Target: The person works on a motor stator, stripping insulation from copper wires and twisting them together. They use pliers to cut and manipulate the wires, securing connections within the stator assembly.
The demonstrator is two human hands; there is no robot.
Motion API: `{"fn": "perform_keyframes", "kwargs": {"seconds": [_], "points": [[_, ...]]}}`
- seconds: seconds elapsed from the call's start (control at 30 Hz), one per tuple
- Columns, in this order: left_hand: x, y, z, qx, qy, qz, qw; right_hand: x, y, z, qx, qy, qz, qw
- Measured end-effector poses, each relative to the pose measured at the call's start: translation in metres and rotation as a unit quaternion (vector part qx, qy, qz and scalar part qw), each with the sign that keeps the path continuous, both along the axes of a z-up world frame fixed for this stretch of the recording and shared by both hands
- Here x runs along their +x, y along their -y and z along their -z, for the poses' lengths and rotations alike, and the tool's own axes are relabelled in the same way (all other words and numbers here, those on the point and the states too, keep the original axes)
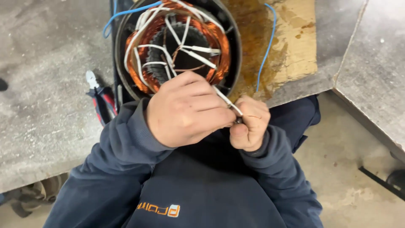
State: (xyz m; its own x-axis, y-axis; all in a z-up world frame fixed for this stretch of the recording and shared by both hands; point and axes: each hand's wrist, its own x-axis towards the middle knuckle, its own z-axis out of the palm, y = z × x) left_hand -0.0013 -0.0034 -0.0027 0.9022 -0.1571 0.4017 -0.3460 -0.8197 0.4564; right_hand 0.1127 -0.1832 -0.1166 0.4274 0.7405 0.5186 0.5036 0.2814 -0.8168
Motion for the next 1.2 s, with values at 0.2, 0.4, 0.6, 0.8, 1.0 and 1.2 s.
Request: {"fn": "perform_keyframes", "kwargs": {"seconds": [0.2, 0.4, 0.6, 0.8, 1.0, 1.2], "points": [[0.001, 0.000, -0.003, -0.007, -0.005, -0.007, 1.000, -0.016, 0.022, 0.010, 0.083, -0.137, -0.017, 0.987], [-0.005, 0.004, -0.002, -0.048, -0.022, -0.039, 0.998, -0.012, 0.061, -0.036, 0.458, -0.210, 0.014, 0.864], [0.000, 0.002, 0.000, -0.004, -0.001, -0.023, 1.000, -0.005, 0.050, -0.003, -0.062, -0.160, 0.081, 0.982], [0.000, 0.000, 0.002, -0.005, 0.003, -0.003, 1.000, -0.019, 0.010, -0.013, -0.045, -0.124, 0.021, 0.991], [-0.001, 0.000, 0.002, -0.001, 0.001, -0.020, 1.000, -0.011, 0.020, -0.022, -0.023, -0.104, 0.043, 0.993], [-0.007, 0.002, 0.003, -0.026, -0.001, -0.035, 0.999, 0.002, 0.056, -0.005, 0.360, -0.200, 0.015, 0.911]]}}
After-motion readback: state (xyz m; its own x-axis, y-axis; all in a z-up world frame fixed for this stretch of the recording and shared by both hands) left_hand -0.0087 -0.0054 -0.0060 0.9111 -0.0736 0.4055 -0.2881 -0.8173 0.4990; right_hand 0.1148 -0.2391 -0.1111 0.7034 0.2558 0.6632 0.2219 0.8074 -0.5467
